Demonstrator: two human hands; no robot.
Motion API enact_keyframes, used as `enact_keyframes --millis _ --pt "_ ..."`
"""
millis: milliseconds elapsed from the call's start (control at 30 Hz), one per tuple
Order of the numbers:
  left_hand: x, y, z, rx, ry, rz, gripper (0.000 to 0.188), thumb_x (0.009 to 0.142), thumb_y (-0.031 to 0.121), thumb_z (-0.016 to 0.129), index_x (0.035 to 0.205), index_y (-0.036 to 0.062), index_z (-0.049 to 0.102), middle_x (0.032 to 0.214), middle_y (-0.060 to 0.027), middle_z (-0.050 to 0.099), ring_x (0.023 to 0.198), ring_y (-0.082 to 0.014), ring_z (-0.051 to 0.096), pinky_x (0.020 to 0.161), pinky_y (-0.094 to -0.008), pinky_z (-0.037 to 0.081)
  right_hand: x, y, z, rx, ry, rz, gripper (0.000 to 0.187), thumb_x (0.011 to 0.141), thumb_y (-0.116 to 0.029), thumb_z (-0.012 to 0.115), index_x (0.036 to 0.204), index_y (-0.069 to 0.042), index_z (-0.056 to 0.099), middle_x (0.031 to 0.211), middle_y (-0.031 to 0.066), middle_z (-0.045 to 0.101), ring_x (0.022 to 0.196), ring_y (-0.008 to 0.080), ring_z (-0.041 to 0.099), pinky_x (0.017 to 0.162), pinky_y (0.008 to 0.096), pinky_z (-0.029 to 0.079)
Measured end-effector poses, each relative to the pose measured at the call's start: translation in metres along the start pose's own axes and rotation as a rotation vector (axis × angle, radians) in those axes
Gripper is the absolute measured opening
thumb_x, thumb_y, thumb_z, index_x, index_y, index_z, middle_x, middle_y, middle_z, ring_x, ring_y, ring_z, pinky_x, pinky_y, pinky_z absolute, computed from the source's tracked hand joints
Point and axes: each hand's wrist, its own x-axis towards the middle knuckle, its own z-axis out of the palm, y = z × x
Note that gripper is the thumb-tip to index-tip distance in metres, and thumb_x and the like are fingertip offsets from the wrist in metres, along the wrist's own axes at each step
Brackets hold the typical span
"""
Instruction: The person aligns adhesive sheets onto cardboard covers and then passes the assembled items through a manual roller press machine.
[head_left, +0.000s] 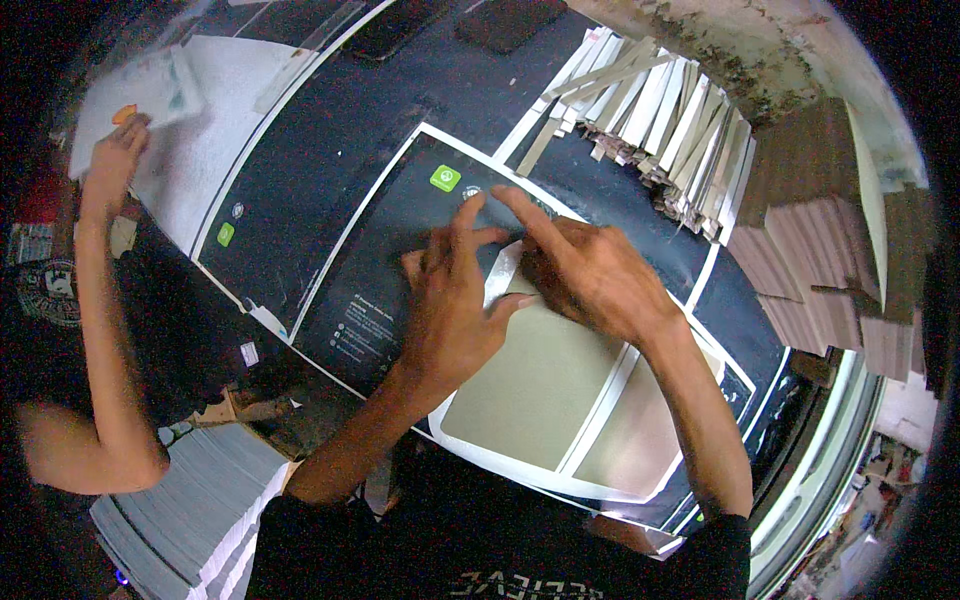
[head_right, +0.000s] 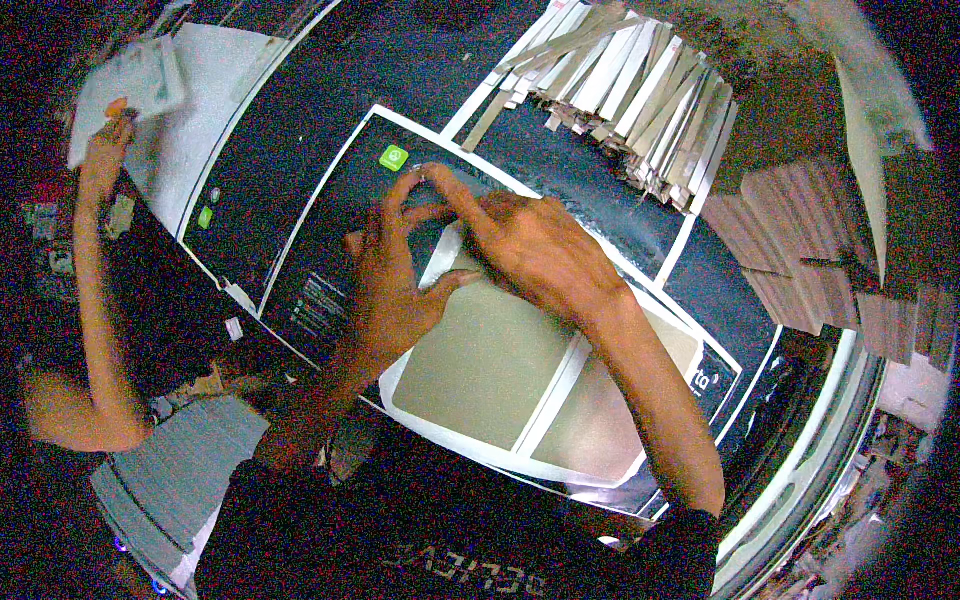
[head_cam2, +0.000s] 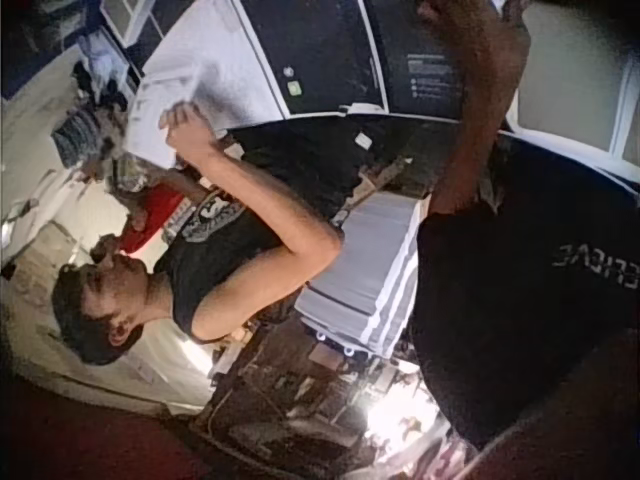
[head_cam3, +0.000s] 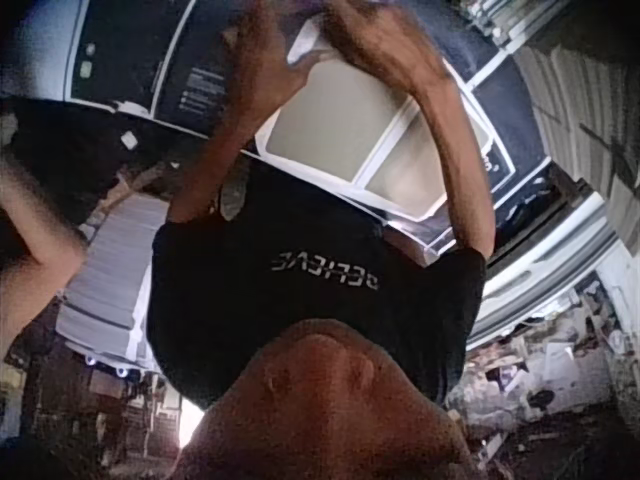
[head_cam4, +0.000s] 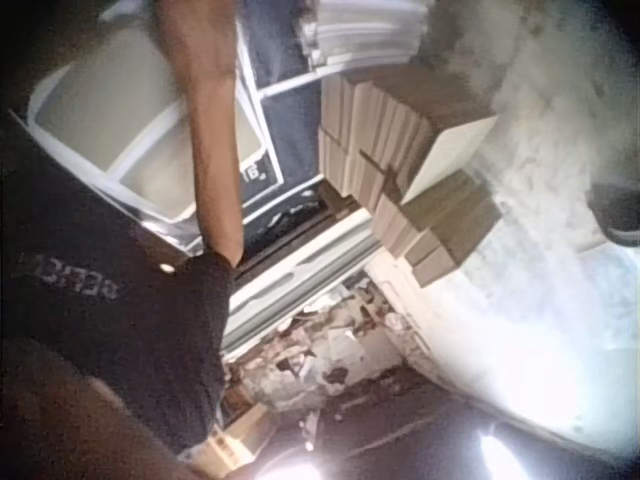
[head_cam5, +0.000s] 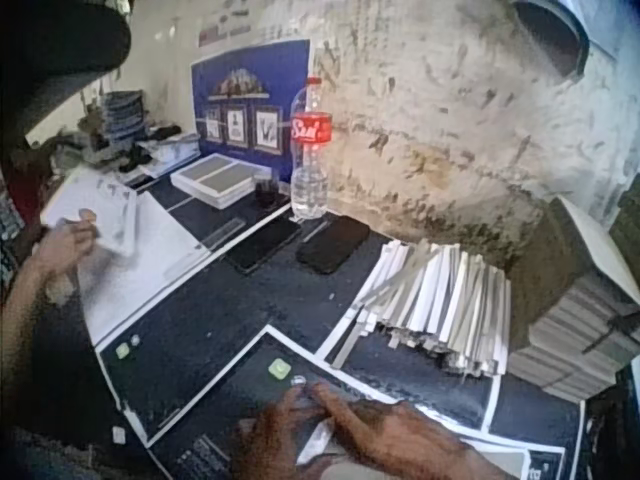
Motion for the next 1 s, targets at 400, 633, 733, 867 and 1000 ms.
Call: enact_keyframes --millis 400,633,733,867,1000 --pt "0.0 -0.001 0.004 -0.005 0.0 0.027 0.108 0.074 0.01 0.086 0.157 0.0038 0.018 0.13 -0.0119 0.06 0.124 -0.0324 0.051 0.1 -0.0516 0.03 -0.004 0.005 -0.003 -0.05 -0.053 -0.077 0.078 0.092 -0.015 0.059 0.16 -0.018 0.022 0.123 0.0256 0.064 0.101 0.0429 0.069 0.082 0.0468 0.06" --pt "0.002 -0.008 0.005 -0.054 -0.028 0.01 0.108 0.074 0.01 0.086 0.158 0.0046 0.018 0.129 -0.0112 0.06 0.124 -0.0316 0.051 0.1 -0.0513 0.03 -0.016 0.004 -0.002 0.088 -0.045 0.106 0.076 0.094 -0.014 0.056 0.161 -0.021 0.021 0.118 0.0243 0.066 0.102 0.0431 0.069 0.086 0.0461 0.059" --pt "0.002 -0.009 0.009 -0.096 -0.028 0.018 0.108 0.074 0.01 0.086 0.158 0.0053 0.017 0.129 -0.0113 0.06 0.125 -0.0315 0.051 0.1 -0.0514 0.029 -0.02 0.002 -0.002 0.216 0.06 0.218 0.075 0.097 -0.013 0.06 0.161 -0.019 0.022 0.117 0.0212 0.069 0.103 0.0401 0.069 0.089 0.0454 0.057" --pt "0.002 -0.013 0.011 -0.157 -0.042 0.002 0.11 0.073 0.008 0.087 0.158 0.0056 0.017 0.129 -0.0116 0.059 0.126 -0.0314 0.051 0.102 -0.0522 0.029 -0.017 0.009 0.005 0.02 0.069 -0.021 0.082 0.095 -0.016 0.057 0.164 -0.023 0.012 0.109 0.0229 0.069 0.099 0.0413 0.07 0.082 0.0479 0.059" --pt "0.001 -0.012 0.009 -0.135 -0.042 -0.012 0.111 0.071 0.005 0.087 0.158 0.0055 0.016 0.13 -0.0115 0.058 0.126 -0.032 0.051 0.103 -0.0538 0.03 -0.008 0.007 0.003 -0.109 -0.005 -0.125 0.086 0.095 -0.026 0.06 0.164 -0.02 0.009 0.105 0.022 0.07 0.093 0.0395 0.071 0.076 0.0472 0.06"
